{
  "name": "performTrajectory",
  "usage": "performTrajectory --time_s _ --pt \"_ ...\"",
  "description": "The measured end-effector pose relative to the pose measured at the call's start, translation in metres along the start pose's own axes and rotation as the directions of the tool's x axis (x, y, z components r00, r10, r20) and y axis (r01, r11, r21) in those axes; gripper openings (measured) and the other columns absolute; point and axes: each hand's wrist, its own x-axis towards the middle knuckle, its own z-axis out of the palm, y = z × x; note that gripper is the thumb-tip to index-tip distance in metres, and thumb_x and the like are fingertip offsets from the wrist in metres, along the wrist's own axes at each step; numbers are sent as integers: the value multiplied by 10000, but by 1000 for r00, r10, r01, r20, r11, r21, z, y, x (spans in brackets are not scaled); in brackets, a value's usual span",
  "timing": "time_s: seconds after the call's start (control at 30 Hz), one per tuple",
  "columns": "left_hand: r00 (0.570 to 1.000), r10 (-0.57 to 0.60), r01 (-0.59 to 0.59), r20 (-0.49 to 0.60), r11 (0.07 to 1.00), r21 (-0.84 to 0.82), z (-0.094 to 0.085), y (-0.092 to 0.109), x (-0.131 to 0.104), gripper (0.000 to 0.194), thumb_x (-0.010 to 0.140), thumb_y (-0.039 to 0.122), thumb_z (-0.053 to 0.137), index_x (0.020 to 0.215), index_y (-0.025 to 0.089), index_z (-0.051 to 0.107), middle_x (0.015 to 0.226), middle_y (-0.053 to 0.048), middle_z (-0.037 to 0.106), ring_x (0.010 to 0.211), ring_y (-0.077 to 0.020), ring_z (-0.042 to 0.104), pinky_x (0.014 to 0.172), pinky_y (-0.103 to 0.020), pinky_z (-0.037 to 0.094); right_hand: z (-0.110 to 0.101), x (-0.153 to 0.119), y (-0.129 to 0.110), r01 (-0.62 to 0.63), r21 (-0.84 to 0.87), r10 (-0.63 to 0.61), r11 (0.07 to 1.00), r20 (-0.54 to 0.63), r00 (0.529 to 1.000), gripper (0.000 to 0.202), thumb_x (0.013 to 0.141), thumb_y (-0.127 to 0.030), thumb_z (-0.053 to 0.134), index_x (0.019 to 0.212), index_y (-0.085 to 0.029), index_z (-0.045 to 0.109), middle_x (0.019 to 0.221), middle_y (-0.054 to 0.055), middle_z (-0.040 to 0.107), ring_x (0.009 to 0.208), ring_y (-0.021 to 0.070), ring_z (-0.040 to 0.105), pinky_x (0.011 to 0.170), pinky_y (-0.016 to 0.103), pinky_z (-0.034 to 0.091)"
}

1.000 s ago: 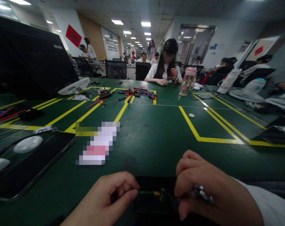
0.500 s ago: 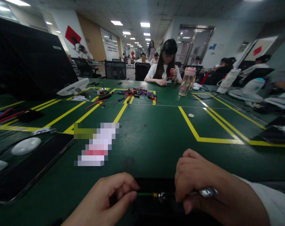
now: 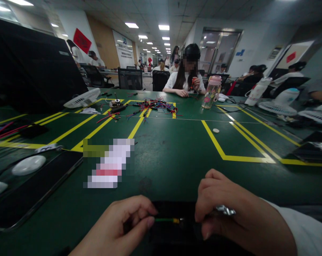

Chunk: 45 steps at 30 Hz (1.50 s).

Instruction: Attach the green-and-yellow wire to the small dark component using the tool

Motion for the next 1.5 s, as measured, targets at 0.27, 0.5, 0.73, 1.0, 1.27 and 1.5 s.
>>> performTrajectory --time_s 0.27,0.5,0.73,1.0,1.27,1.5 --pt "1000 -21 21 -14 998 52 2 7 2 228 908 360 438 894 180 577 655 33 499 591 -135 441 544 -222 348 4 -2 -4 31 -40 -33 999 -52 998 183 872 -310 691 782 -215 562 687 -54 640 656 129 539 701 315 338" --pt "983 182 -176 -2 950 257 -1 11 1 237 884 142 440 874 226 661 855 13 653 771 -143 623 663 -207 447 3 -9 -2 -47 38 53 998 -177 983 195 933 -397 571 846 -224 550 747 -17 579 704 170 493 660 301 365" --pt "907 422 -404 -1 869 284 -1 9 -3 483 872 16 430 1113 405 583 1055 115 639 948 -67 622 817 -123 453 6 -1 -5 11 -21 -13 1000 -108 994 240 937 -417 565 804 -219 569 700 -42 607 652 142 518 682 302 323" --pt "905 420 -414 63 842 347 -3 13 -3 505 870 8 403 1178 382 548 1143 69 597 1024 -98 601 854 -149 464 10 2 -2 -14 -86 8 996 -77 997 239 906 -368 621 736 -212 561 661 -39 604 629 147 518 639 298 301" --pt "905 412 -413 102 798 440 -5 14 -1 430 896 66 347 1154 354 534 1111 59 602 962 -113 617 777 -176 480 12 2 -3 48 -116 -53 992 -43 998 280 872 -395 674 725 -202 535 638 -64 622 607 112 553 690 303 315" --pt "910 404 -404 93 815 414 -6 14 -3 395 903 77 359 1150 337 524 1106 49 585 952 -113 611 773 -178 468 13 -1 -7 -3 -84 -3 996 -69 998 244 859 -338 690 737 -204 527 634 -66 602 585 112 534 677 282 356"
